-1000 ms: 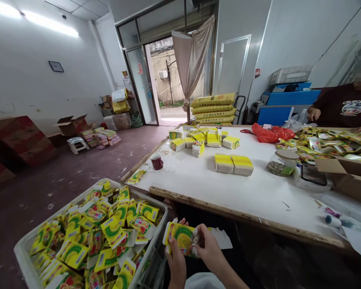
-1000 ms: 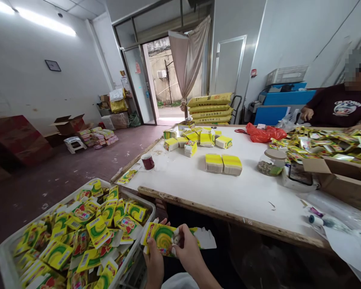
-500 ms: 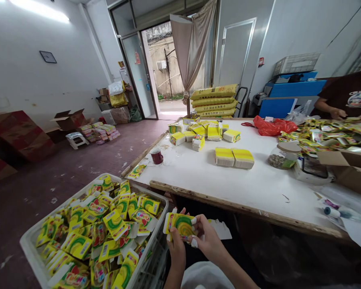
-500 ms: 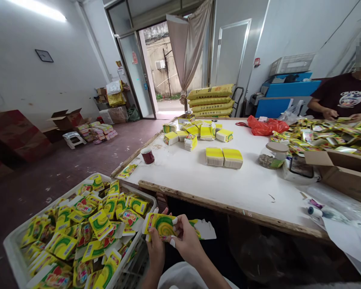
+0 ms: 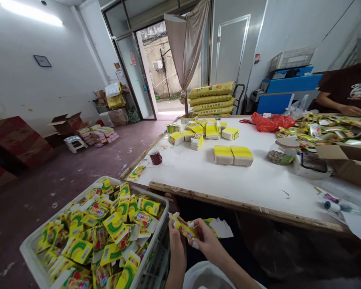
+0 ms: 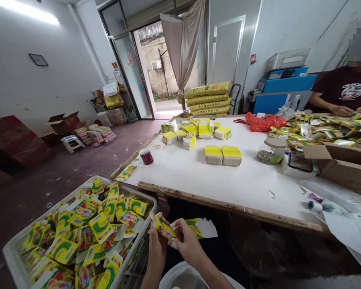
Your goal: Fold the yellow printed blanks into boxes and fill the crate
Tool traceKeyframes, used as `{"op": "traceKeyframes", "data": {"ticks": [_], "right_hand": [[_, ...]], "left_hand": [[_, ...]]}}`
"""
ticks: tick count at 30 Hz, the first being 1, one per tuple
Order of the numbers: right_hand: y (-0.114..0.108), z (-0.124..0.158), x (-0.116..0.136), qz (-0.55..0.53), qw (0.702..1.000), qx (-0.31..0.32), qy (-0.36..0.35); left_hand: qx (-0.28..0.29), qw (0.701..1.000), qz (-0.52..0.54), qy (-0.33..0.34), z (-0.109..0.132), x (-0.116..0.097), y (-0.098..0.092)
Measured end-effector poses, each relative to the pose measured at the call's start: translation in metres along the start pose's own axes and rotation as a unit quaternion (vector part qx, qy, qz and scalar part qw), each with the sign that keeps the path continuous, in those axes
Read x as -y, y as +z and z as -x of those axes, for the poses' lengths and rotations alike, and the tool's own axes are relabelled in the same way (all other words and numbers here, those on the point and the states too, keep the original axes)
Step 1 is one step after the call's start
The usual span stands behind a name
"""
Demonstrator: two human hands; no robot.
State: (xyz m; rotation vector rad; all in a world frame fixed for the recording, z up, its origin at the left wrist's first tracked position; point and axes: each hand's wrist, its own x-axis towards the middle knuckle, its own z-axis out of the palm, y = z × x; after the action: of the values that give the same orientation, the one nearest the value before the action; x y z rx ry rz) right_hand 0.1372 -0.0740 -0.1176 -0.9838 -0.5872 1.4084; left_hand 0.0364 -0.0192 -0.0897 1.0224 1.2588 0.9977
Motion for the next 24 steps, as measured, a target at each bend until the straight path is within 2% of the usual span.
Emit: {"op": "traceKeyframes", "data": {"ticks": [6, 9, 11, 14, 17, 19, 21, 23, 24], "right_hand": [[-0.021, -0.006, 0.002, 0.028, 0.999, -0.010, -0.025], [-0.031, -0.005, 0.011, 0.159, 0.985, -0.055, -0.048], [-0.038, -0.004, 0.019, 0.280, 0.952, -0.088, -0.086], [-0.042, -0.001, 0.026, 0.397, 0.903, -0.058, -0.152], [-0.034, 0.005, 0.025, 0.417, 0.882, 0.018, -0.219], [-0.030, 0.007, 0.020, 0.400, 0.883, 0.010, -0.245], [-0.031, 0.004, 0.013, 0.358, 0.901, -0.074, -0.233], [-0.033, 0.000, 0.008, 0.280, 0.931, -0.149, -0.178], [-0.034, -0.002, 0.007, 0.225, 0.953, -0.150, -0.133]], "left_hand": [[-0.005, 0.998, -0.048, -0.038, -0.002, -0.003, -0.003], [-0.022, 0.996, -0.087, 0.030, -0.011, -0.022, -0.016], [-0.021, 0.986, -0.119, 0.111, -0.017, -0.041, -0.027], [0.074, 0.953, -0.250, 0.156, -0.020, -0.064, -0.037], [0.177, 0.900, -0.384, 0.107, -0.014, -0.066, -0.029], [0.229, 0.881, -0.408, 0.066, -0.006, -0.059, -0.019], [0.254, 0.881, -0.398, 0.042, 0.001, -0.050, -0.010], [0.239, 0.892, -0.381, 0.045, 0.006, -0.042, -0.006], [0.232, 0.897, -0.374, 0.048, 0.008, -0.040, -0.005]]}}
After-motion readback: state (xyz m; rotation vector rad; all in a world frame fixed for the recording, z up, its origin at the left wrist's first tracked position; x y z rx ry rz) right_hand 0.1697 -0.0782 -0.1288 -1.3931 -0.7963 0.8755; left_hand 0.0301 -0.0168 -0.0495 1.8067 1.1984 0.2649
